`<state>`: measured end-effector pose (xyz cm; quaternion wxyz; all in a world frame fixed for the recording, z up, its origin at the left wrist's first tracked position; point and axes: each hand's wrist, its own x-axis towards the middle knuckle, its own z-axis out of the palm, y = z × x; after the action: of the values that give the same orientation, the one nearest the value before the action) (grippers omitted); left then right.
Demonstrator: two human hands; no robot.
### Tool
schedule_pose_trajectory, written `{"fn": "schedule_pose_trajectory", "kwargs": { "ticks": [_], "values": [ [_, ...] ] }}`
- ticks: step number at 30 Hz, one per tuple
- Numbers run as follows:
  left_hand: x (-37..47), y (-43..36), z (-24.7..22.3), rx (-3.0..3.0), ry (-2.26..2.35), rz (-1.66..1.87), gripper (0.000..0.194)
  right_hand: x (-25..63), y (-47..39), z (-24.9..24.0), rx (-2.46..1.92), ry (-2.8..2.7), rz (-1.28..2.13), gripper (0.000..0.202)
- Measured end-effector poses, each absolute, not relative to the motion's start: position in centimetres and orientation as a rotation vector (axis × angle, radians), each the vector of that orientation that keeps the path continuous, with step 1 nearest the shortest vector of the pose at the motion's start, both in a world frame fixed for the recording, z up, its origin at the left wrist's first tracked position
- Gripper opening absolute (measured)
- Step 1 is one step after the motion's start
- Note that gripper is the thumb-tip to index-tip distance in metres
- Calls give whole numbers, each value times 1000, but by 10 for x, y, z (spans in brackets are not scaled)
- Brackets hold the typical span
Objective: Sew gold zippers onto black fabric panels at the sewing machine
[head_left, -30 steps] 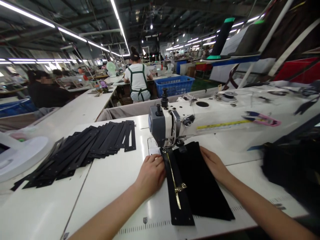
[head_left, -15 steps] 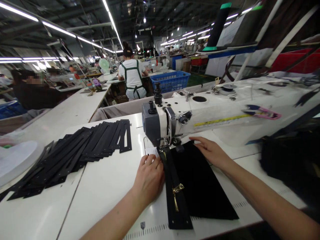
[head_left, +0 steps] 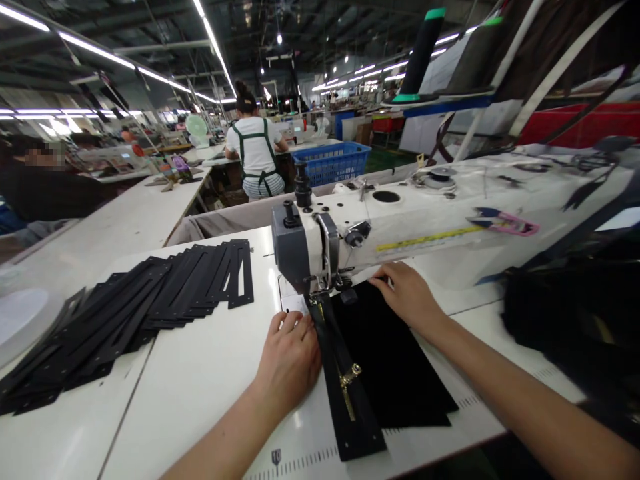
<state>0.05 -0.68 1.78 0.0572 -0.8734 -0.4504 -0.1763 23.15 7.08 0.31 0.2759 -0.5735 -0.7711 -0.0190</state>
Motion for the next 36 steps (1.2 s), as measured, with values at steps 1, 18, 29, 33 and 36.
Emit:
{"fn": "schedule_pose_trajectory", "kwargs": {
  "ticks": [1,18,29,33,36],
  "values": [
    [1,-7,18,-2644,-1371,-542,17,230,72,3,-1553,-2081,-78,11],
    [-10,7,-7,-2634,-1114,-888,28,172,31,-7,-917,-2304,140,32],
    [-12,14,0,-2729,-994,-754,26,173,34,-5,-900,-2365,43,31],
    [-10,11,3,-2728,-1022,-777,27,174,34,-4,-903,-2375,36,30],
    [-9,13,1,-2732,-1046,-807,24,173,38,-5,-900,-2383,26,29]
  ]
}}
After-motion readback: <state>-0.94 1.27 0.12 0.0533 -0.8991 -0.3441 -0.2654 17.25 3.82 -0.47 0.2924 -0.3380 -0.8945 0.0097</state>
